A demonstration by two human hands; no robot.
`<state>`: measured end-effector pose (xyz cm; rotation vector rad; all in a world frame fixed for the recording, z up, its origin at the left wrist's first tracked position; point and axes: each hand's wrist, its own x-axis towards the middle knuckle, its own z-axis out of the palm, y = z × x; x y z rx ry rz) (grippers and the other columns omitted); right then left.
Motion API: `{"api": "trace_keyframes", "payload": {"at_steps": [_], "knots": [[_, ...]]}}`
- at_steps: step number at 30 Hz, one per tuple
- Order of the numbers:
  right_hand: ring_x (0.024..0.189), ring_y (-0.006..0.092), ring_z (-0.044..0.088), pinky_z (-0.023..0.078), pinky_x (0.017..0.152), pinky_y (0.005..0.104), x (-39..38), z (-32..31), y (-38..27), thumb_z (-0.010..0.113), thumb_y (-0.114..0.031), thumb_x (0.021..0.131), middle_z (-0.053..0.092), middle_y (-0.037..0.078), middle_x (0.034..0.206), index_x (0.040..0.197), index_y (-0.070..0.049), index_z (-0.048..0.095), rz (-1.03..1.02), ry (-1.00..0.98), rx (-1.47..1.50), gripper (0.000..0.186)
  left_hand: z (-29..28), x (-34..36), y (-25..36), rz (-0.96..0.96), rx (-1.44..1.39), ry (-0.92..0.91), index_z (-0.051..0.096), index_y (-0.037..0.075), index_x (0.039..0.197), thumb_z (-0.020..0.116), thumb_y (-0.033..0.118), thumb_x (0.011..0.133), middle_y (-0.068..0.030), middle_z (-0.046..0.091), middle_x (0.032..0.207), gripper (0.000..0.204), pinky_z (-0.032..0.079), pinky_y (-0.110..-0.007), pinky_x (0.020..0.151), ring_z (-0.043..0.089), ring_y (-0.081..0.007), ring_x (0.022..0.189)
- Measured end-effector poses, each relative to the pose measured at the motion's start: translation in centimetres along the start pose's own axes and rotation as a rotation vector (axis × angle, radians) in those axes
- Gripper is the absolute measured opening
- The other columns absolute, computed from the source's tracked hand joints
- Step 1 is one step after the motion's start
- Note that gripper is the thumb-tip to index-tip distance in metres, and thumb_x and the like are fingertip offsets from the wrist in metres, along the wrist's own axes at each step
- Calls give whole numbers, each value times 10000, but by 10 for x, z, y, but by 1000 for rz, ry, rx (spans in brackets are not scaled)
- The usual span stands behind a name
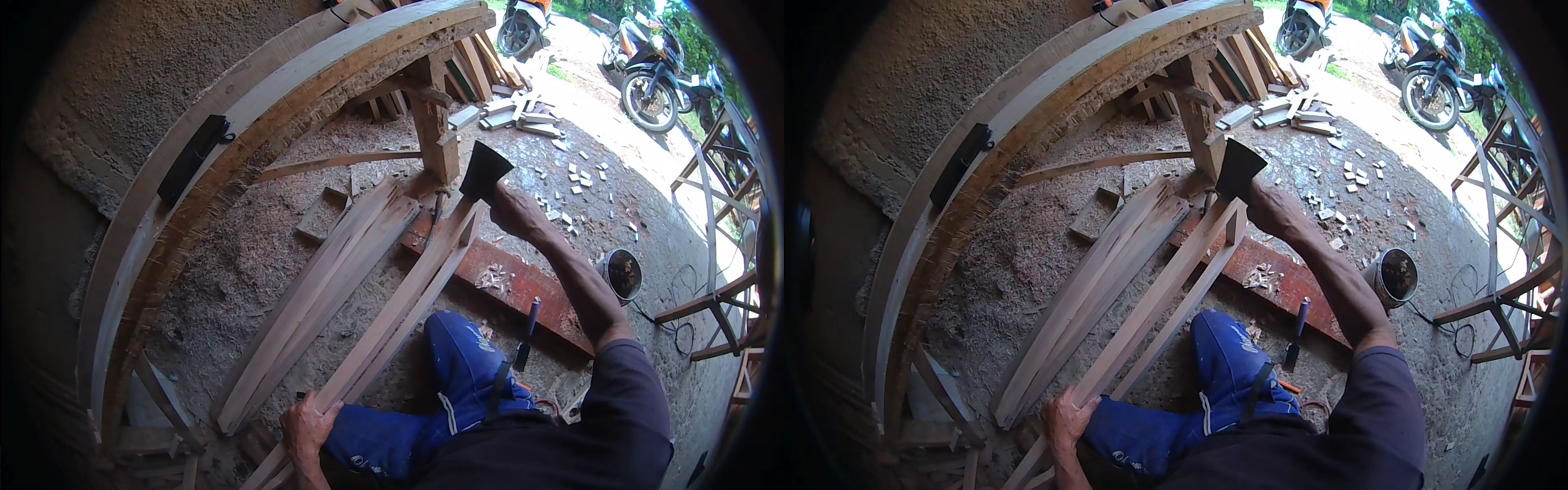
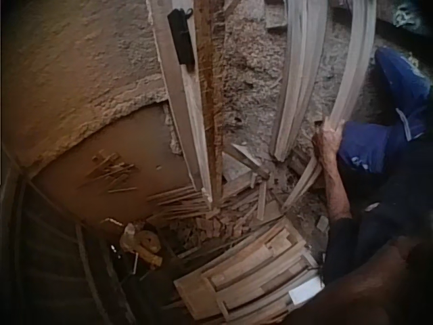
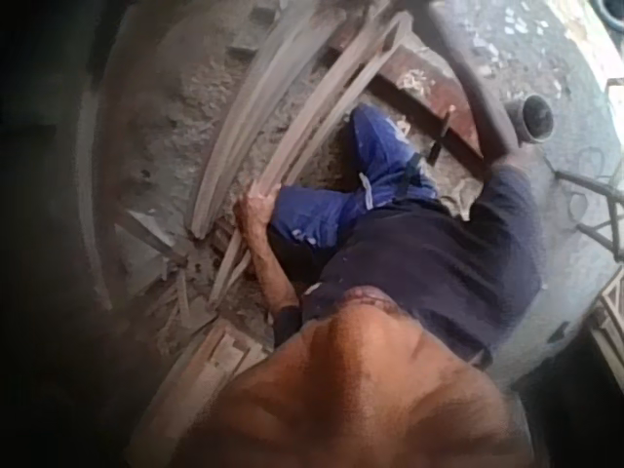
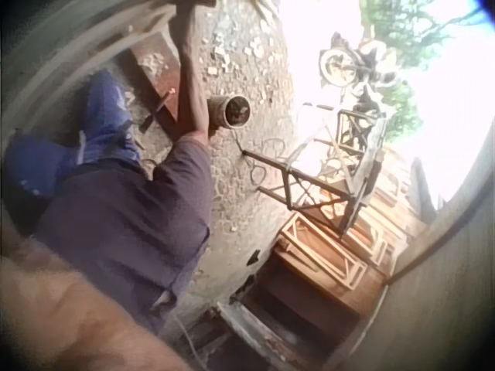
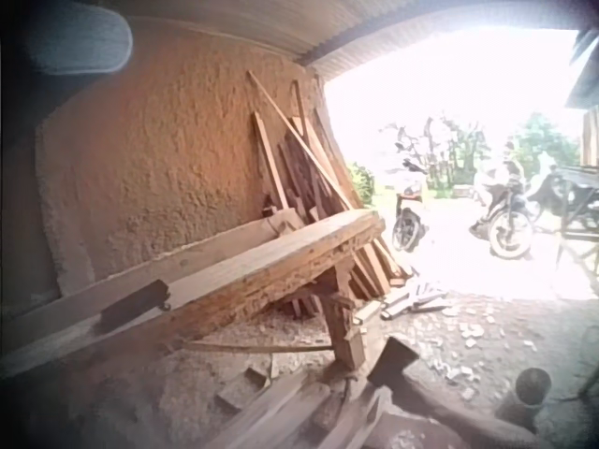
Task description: The person sits on the floor and uses a chisel and mallet to carve and shape a wooden plank. They repeatedly strike the chisel to remove wood shavings and refine the plank's edges.
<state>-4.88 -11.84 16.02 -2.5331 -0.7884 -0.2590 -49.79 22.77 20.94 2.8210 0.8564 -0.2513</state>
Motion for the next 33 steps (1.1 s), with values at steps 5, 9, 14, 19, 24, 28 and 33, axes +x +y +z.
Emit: {"api": "trace_keyframes", "payload": {"at_steps": [5,9,14,19,24,28,33], "knots": [[541,211,632,492,480,381,-83,74,9,687,-195,889,589,98,627,963,-4,538,737,169,684,253,30,-7,-15,-13,-63,-35,673,54,974,788,558,801,-233,712,822,545,564,-508,712,729,-409,858],[618,215,663,522,556,393,-134,138,24,677,-233,870,652,119,719,973,10,589,1017,22,752,279,17,-15,1,-60,-21,-44,655,62,943,829,517,769,-223,702,804,517,545,-503,658,704,-427,783],[863,333,705,545,798,471,-183,197,58,698,-345,827,713,229,911,1057,35,639,981,-250,525,448,33,-33,-18,-79,38,-125,698,129,1155,812,429,801,-183,726,946,477,565,-500,739,704,-401,860],[987,499,669,520,856,551,-195,221,63,721,-404,866,692,323,1002,1135,38,584,852,-227,332,535,37,-42,-7,28,80,49,718,129,1043,839,287,760,-160,703,857,345,559,-488,676,690,-384,772],[1035,473,639,510,859,569,-201,223,67,713,-347,901,638,303,1079,1203,21,536,747,-387,161,508,37,-39,3,90,49,116,733,118,1066,814,330,787,-154,696,843,360,560,-477,668,686,-374,757],[1101,412,620,539,891,508,-178,173,10,675,-243,935,595,219,1198,1301,-60,559,270,-349,278,426,44,-50,-4,87,-35,218,743,89,1065,713,477,903,-155,715,883,421,564,-479,697,696,-371,792],[1322,461,504,420,1116,482,-151,117,-106,651,-542,959,516,324,1402,1501,29,401,-14,-710,950,826,53,-48,-12,-124,38,786,735,42,1127,552,573,1008,-191,735,1044,574,472,-575,1022,679,-430,998]]}}
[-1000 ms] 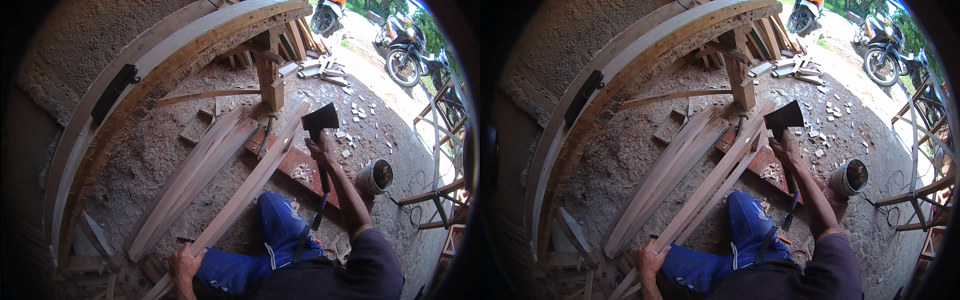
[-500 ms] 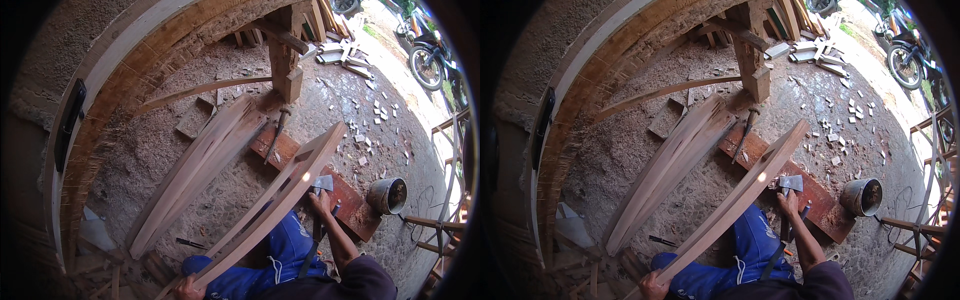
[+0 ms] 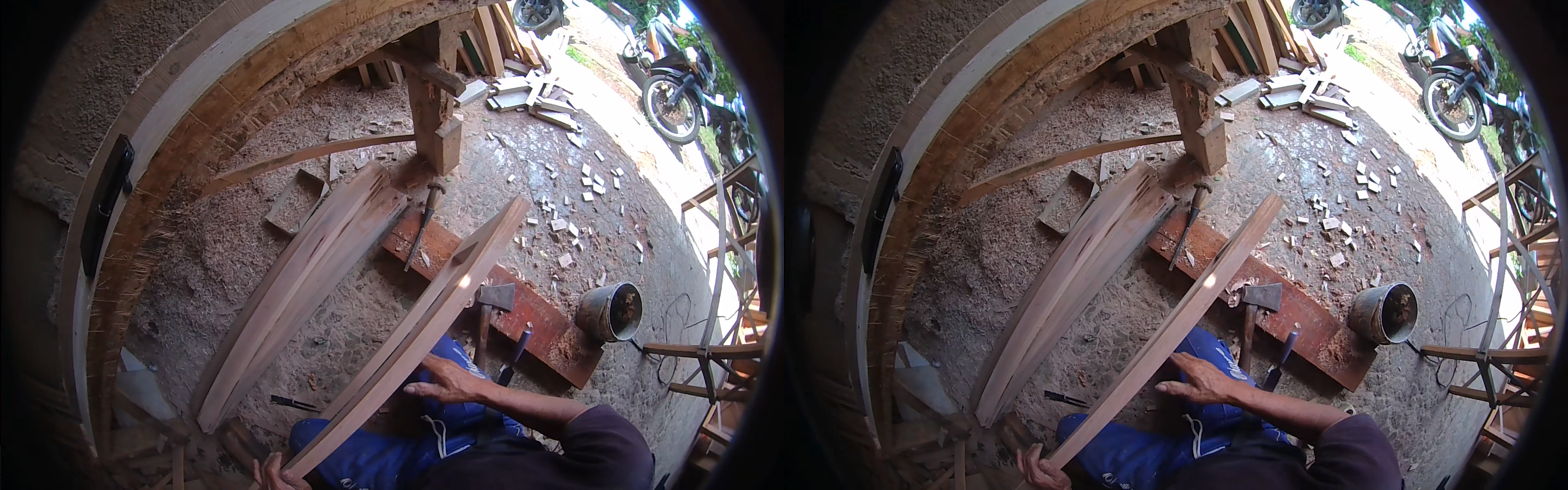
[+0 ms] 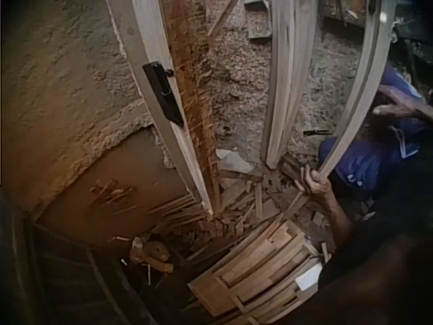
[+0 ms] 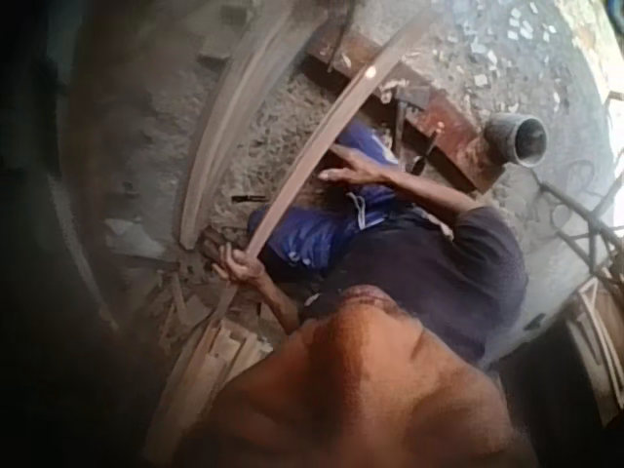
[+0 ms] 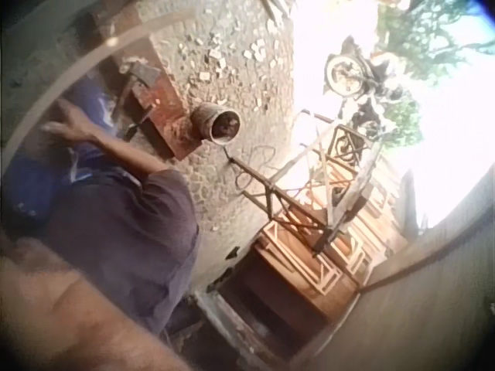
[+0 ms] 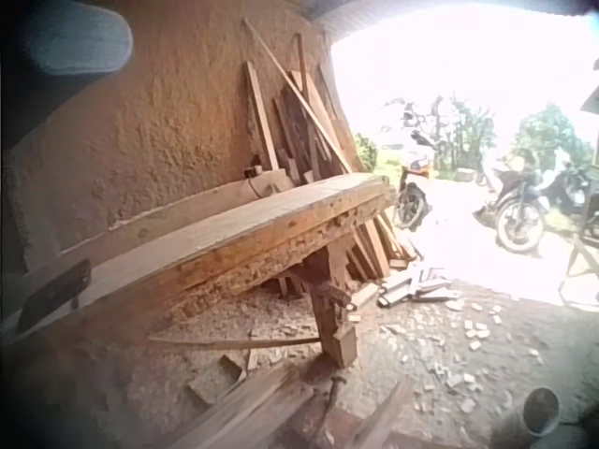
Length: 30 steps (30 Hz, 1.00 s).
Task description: The person sits on the floor and uses a chisel and mallet to carve and shape a wooden plank. They repeatedly strike the chisel to remove wood shavings and refine the plank's edges.
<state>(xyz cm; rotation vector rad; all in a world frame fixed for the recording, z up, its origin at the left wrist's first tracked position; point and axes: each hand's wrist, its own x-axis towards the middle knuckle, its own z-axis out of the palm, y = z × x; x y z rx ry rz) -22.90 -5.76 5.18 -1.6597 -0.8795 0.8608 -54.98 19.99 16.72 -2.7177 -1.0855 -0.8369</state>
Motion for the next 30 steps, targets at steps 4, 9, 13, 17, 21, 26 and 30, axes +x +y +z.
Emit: {"api": "trace_keyframes", "payload": {"at_steps": [4,9,13,17,21,26,30], "knots": [[1399,308,432,379,1162,413,20,56,-41,713,-558,928,456,229,1488,1547,24,301,75,-167,633,945,13,-26,-19,-499,-24,313,677,44,1245,560,530,1021,-196,702,1169,548,441,-578,1069,653,-408,1107],[1325,241,495,471,1072,396,34,88,-56,787,-500,892,501,137,1429,1505,10,358,235,-145,1064,905,7,-30,-47,-1161,-726,540,617,37,1332,571,508,1023,-194,670,1259,565,427,-576,1093,623,-392,1188],[1304,274,521,483,1072,434,51,71,-70,766,-547,890,505,140,1439,1472,17,421,191,-47,1067,882,-5,-4,-59,-1214,-1393,540,583,31,1368,578,502,1022,-192,653,1295,585,427,-573,1097,606,-385,1221],[1255,290,556,525,1036,473,68,31,-77,702,-635,901,517,192,1375,1420,64,438,97,150,1031,910,-26,31,-62,-1073,-1654,519,550,24,1404,585,497,1020,-190,636,1331,610,426,-570,1102,589,-378,1255],[1047,197,660,592,917,384,87,-22,-56,606,-632,964,617,98,1212,1359,10,522,7,471,1058,758,-29,73,-58,-855,-1616,444,548,52,1347,676,673,882,-177,657,1248,787,577,-421,891,674,-308,1124],[1082,234,681,626,893,397,69,-94,-91,566,-638,973,595,139,1265,1403,-57,422,-315,665,1220,737,-42,127,56,-555,-1503,267,408,45,1478,562,777,882,-139,554,1390,956,561,-344,984,598,-244,1242],[1169,245,652,640,851,433,66,-70,-136,594,-592,976,593,119,1281,1440,-100,369,-411,676,1288,713,-23,132,115,-407,-1535,93,314,37,1511,553,758,905,-168,561,1356,972,623,-320,817,660,-241,1139]]}}
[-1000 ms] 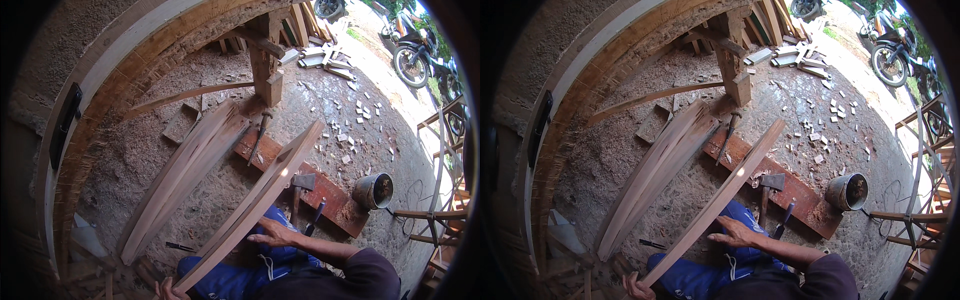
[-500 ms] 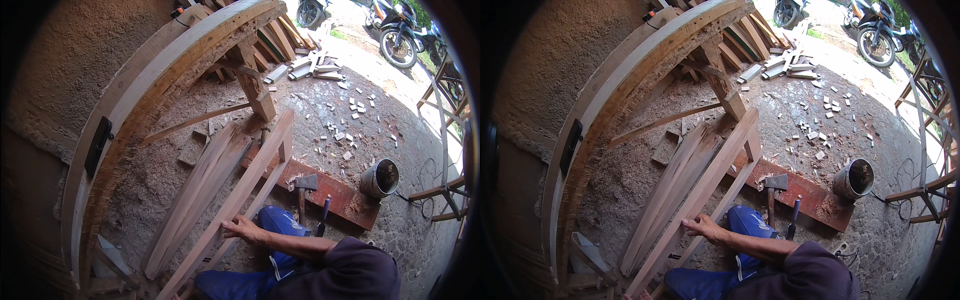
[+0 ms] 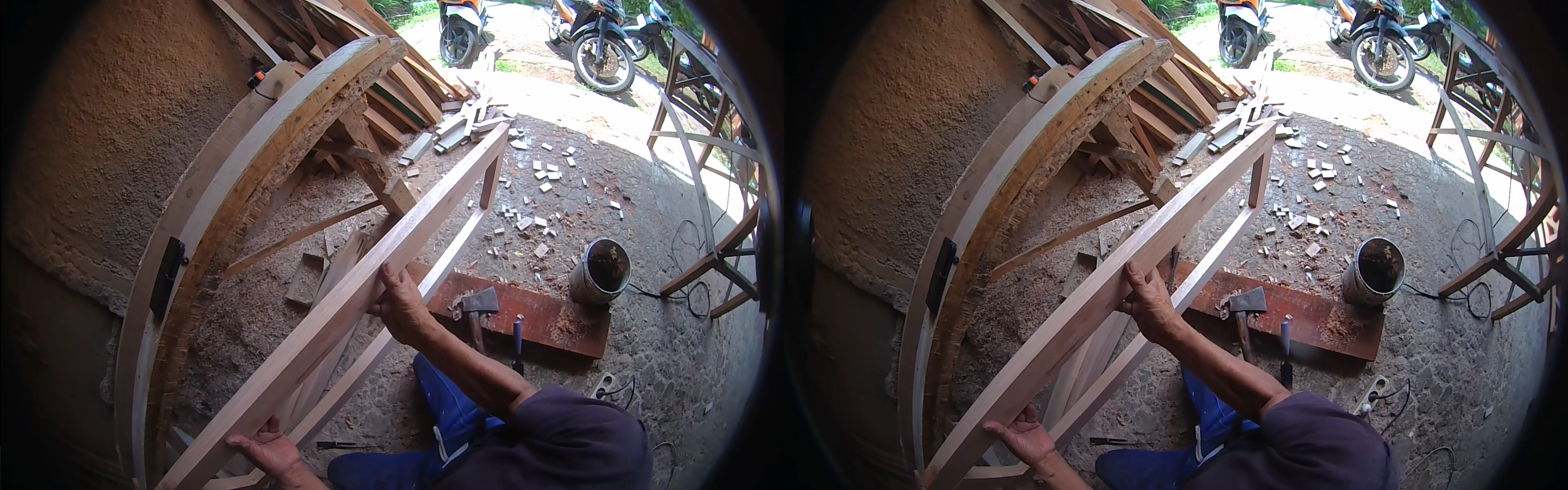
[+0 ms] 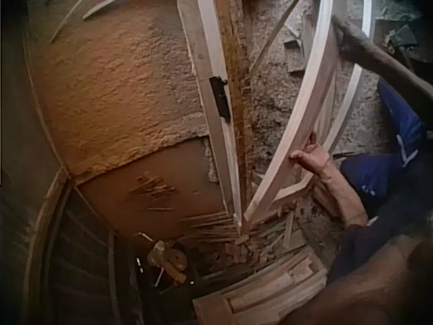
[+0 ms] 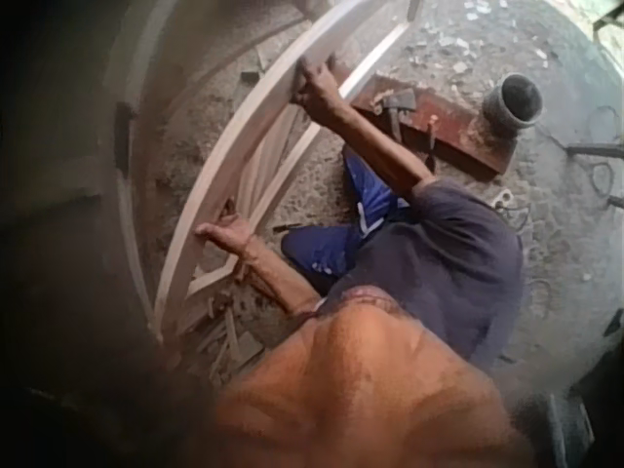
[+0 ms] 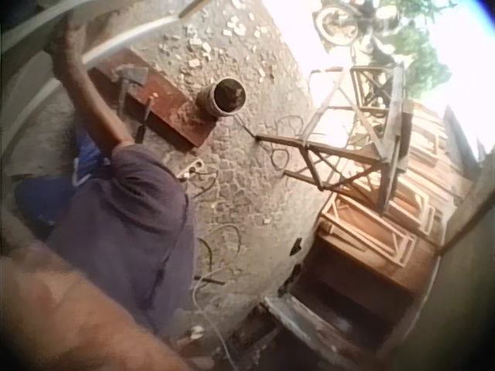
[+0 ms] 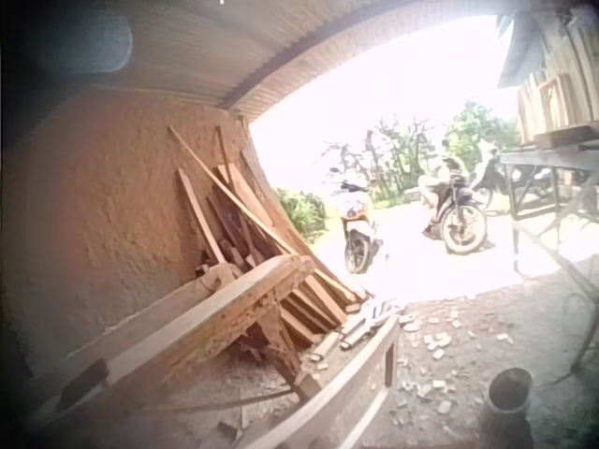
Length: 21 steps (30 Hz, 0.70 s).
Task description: The person sits on the floor and uses a chisel and mallet to carve and shape a wooden plank. They repeatedly strike the chisel to remove wood shavings and refine the plank's edges.
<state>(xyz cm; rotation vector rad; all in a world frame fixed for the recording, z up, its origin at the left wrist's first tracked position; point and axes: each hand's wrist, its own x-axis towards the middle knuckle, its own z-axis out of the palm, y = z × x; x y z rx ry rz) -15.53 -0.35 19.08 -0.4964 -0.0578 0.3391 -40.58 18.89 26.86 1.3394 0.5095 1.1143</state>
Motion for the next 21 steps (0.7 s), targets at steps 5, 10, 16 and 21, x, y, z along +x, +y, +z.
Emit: {"api": "trace_keyframes", "payload": {"at_steps": [5,10,16,21], "knots": [[1136,259,669,645,825,488,20,-12,-51,600,-535,996,603,111,1287,1411,-86,399,-129,64,134,643,47,-26,-8,-60,-23,-347,267,19,1535,499,671,988,-219,525,1437,882,641,-336,797,668,-284,1170],[1033,247,695,628,810,446,21,-35,-92,573,-538,1017,650,124,1200,1368,-30,462,-270,74,36,628,-16,-127,-111,-1046,55,-989,459,3,1477,614,471,1011,-202,580,1419,678,420,-552,1123,549,-382,1313],[912,220,673,595,833,366,22,-34,-119,518,-460,1069,657,123,1094,1335,14,488,-435,248,124,544,-55,-182,-212,-1027,64,-566,365,45,1518,595,314,1047,-178,561,1437,590,584,-441,963,605,-324,1274],[850,215,660,585,771,364,47,-51,-139,464,-471,1087,631,105,980,1240,-9,542,-593,336,123,493,-41,-133,-213,-498,-30,-658,365,48,1525,618,257,1009,-206,565,1429,611,545,-429,1017,591,-299,1288]]}}
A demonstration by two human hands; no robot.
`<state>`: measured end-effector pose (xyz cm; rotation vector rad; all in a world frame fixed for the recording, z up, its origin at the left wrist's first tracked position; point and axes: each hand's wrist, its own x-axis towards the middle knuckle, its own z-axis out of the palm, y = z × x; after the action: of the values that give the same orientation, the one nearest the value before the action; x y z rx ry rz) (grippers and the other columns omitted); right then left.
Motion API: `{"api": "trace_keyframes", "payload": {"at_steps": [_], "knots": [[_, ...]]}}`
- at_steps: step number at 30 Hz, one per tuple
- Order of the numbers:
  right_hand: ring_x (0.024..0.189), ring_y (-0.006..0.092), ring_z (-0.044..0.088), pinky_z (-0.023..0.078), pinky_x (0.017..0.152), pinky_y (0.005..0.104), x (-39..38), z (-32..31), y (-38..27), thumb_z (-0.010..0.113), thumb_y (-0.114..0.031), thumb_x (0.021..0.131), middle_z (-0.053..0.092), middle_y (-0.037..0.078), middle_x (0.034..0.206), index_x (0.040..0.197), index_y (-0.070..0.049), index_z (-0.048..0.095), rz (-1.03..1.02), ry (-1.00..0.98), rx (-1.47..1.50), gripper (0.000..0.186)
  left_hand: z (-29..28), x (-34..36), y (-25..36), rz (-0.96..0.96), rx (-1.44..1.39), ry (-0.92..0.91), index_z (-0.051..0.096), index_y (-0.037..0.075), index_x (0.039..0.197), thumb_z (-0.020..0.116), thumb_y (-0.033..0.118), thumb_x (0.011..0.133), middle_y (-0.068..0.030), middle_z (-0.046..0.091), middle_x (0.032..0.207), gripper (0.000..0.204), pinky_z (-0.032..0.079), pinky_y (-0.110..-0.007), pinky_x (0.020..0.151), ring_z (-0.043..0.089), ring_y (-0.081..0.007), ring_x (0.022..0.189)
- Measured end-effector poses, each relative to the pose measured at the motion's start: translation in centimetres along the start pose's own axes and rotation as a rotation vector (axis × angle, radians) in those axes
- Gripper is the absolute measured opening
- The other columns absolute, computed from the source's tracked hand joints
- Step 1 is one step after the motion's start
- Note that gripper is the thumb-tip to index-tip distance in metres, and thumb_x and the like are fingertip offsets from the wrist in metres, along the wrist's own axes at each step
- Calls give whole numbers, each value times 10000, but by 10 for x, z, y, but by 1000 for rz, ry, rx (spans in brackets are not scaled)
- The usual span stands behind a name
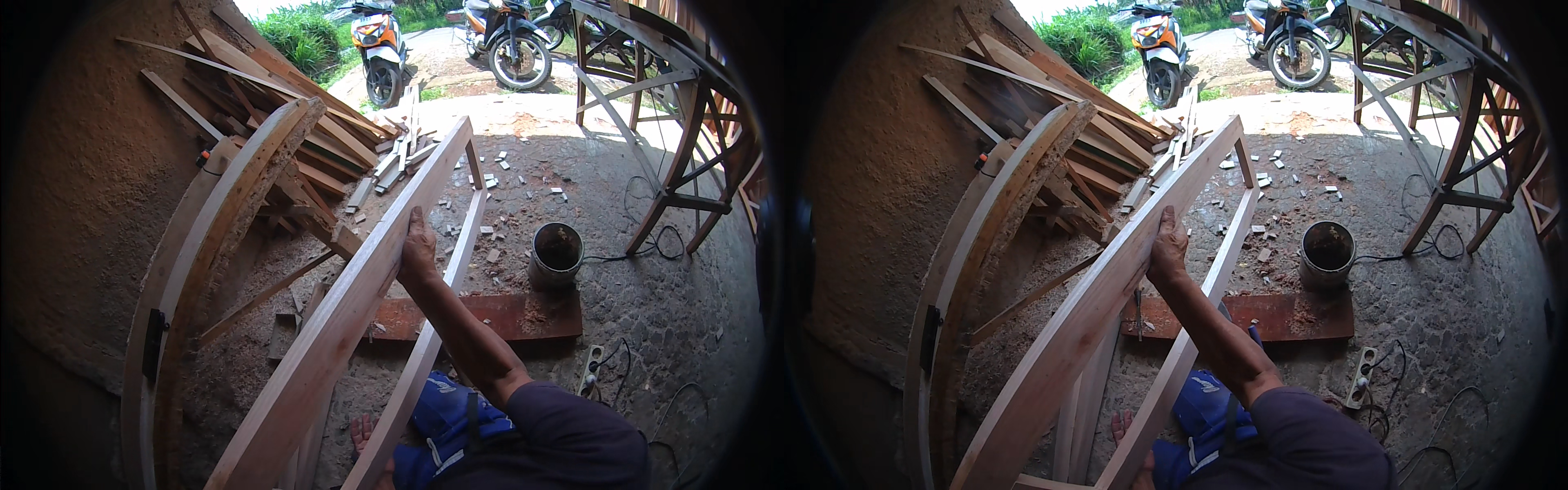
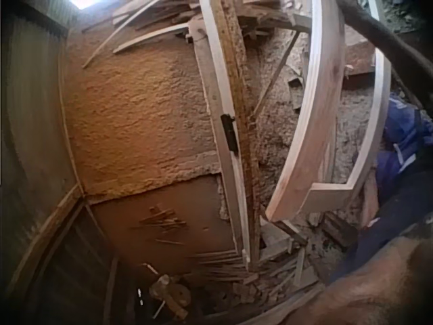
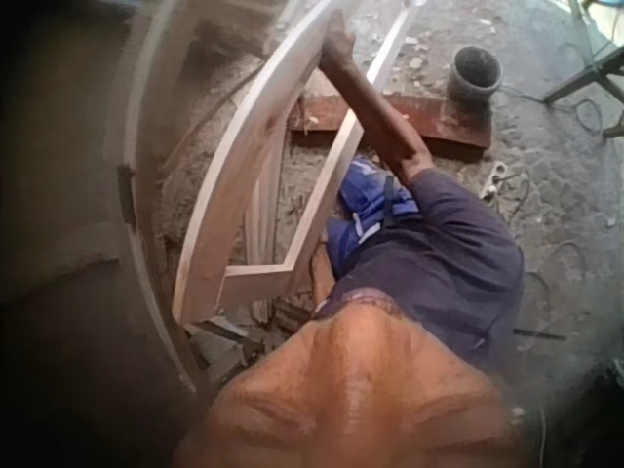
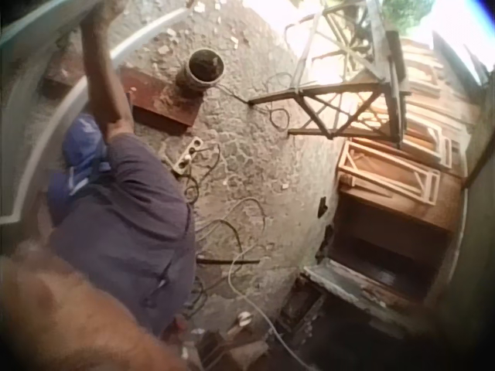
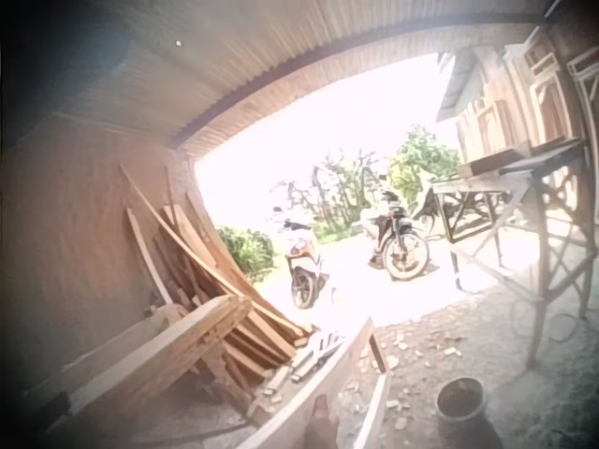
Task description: The person sits on the floor and uses a chisel and mallet to carve and shape a wooden plank. They repeatedly strike the chisel to remove wood shavings and refine the plank's edges.
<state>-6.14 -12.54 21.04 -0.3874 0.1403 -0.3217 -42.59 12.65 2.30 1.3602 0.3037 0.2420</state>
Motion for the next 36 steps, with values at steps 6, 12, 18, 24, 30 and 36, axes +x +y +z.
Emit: {"api": "trace_keyframes", "payload": {"at_steps": [6,12,18,24,30,36], "knots": [[921,235,677,585,819,365,56,-5,-25,433,-439,1105,655,137,1052,1276,37,537,-124,154,-24,517,44,-10,50,-72,352,-524,377,21,1518,721,265,954,-157,506,1471,704,463,-450,1107,491,-279,1383],[1050,289,671,596,922,423,90,27,-65,439,-426,1102,604,166,1223,1373,27,432,-155,182,61,528,80,44,89,281,-155,-123,433,28,1473,720,543,911,-154,483,1478,814,270,-498,1226,449,-310,1397],[1017,278,702,665,788,452,94,87,-99,479,-408,1087,609,170,1194,1295,-9,451,-116,-36,64,451,138,107,242,636,-193,-43,331,33,1535,611,585,964,-178,477,1504,842,329,-521,1201,438,-316,1420],[972,270,707,657,739,409,80,105,-124,557,-349,1067,587,215,1274,1310,-46,420,-236,-157,-99,412,211,158,318,761,-126,-125,321,25,1523,569,546,993,-213,496,1471,784,411,-540,1155,481,-352,1381],[1420,383,417,323,1142,619,-32,31,-92,728,-605,868,441,210,1494,1609,-196,309,-1205,-614,-1251,944,303,190,381,812,-92,-159,415,-33,1466,628,432,994,-208,580,1394,696,418,-512,1151,530,-321,1346],[1350,369,460,406,1034,549,57,48,-118,712,-92,820,434,192,1496,1543,-262,435,-1534,-271,-1473,793,390,221,441,886,250,-304,500,-47,1407,733,539,915,-155,562,1255,800,502,-425,1017,576,-279,1244]]}}
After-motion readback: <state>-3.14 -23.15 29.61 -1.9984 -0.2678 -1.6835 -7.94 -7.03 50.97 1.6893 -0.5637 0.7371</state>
